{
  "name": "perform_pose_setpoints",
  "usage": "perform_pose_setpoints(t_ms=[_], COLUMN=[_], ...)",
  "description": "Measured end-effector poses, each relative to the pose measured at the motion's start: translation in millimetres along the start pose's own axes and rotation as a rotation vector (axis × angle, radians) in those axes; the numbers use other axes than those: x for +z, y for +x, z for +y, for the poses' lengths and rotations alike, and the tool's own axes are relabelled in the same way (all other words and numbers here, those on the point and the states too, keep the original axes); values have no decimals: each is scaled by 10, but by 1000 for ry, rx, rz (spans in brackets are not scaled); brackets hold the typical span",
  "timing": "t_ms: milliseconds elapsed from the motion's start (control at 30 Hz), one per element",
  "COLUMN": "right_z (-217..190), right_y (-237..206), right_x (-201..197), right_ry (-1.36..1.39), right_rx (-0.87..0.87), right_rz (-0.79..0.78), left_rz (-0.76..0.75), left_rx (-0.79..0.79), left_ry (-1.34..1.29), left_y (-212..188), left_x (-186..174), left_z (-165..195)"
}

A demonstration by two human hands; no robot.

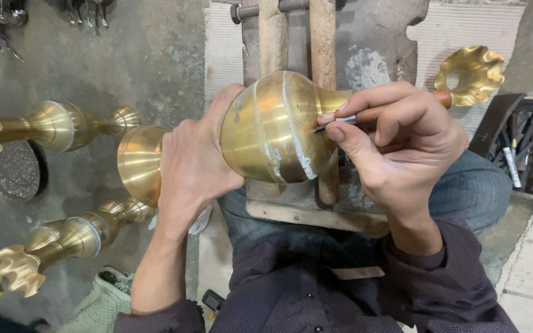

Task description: The person sits on the workshop floor holding a brass vase-shaped object on their lap and uses a small chisel-like punch tool to scrape and trim the white seam residue around the object's middle band, rotating the object to work around it.

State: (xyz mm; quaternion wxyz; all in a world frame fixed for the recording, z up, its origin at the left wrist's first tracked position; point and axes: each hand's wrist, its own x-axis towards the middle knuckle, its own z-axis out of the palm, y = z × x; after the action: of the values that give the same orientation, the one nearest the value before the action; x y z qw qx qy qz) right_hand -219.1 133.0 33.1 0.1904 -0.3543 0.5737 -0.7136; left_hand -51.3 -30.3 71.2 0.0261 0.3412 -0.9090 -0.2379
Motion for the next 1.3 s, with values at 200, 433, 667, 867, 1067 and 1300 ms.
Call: perform_pose_setpoints(t_ms=[200,433,667,867,1067,1300], right_z=[37,58,73,52,105,120], right_y=[24,35,50,66,90,72], right_x=[28,-34,-1,-41,-16,-78], right_ry=[-40,39,41,47,70,7], right_rx=[-13,-21,-44,-30,-44,-52], right_rz=[29,-19,-9,-29,-4,-48], left_rz=[-4,-69,-54,-81,-66,-94], left_rx=[-4,-38,-33,-6,8,-11], left_ry=[-7,12,-4,-22,-24,-59], left_y=[26,72,63,115,141,148], left_x=[-16,-39,-40,-59,-61,-87], left_z=[18,3,23,-3,3,15])
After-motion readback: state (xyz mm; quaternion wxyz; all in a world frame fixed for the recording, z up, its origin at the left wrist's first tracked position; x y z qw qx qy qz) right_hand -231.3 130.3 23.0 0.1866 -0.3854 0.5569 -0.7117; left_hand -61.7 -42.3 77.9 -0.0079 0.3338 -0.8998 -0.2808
